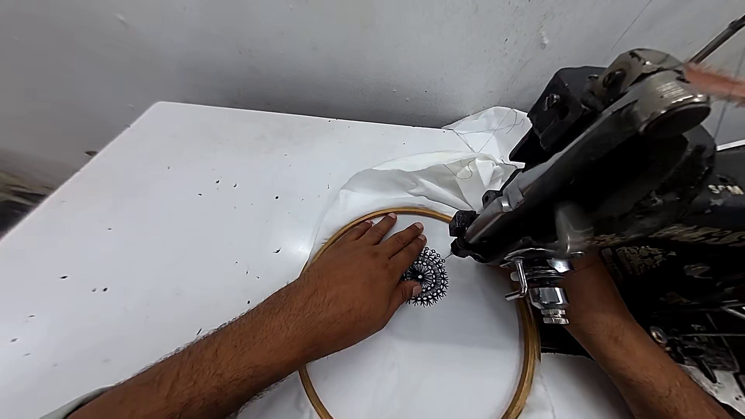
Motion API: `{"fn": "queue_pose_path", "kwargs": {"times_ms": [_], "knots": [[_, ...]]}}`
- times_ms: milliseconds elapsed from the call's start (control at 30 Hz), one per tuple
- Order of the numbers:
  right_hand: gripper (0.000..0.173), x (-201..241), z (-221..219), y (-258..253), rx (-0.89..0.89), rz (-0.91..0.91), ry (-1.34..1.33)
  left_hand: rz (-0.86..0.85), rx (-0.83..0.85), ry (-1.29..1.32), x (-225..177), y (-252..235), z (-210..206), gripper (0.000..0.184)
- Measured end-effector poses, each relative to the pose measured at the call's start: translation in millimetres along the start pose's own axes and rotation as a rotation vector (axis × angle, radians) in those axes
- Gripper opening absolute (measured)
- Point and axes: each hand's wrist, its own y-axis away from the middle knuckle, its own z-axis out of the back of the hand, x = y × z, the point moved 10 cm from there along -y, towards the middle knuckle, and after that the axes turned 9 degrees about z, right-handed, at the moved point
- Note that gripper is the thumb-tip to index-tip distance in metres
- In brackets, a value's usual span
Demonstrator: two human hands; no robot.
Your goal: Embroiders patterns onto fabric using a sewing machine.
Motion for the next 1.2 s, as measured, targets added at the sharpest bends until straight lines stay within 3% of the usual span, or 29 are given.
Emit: {"fn": "queue_pose_path", "kwargs": {"times_ms": [200, 433, 967, 1100, 1200], "knots": [[0.017, 1, 1, -1, 0.056, -0.067, 0.03, 0.007, -0.02, 0.005, 0, -2, -1, 0.06], [0.025, 0, 0, 1, -0.009, -0.009, -0.029, 0.006, -0.013, -0.004, 1, -1, 0, 0.06], [0.02, -1, -2, -3, 0.123, -0.082, 0.008, -0.008, -0.017, 0.022, 0, -1, 0, 0.06], [0.018, 5, 1, -10, 0.167, 0.033, 0.055, -0.008, -0.002, 0.021, -1, -1, -1, 0.06], [0.018, 6, 1, -10, 0.196, -0.001, 0.087, -0.002, 0.015, 0.022, 0, -1, -2, 0.06]]}}
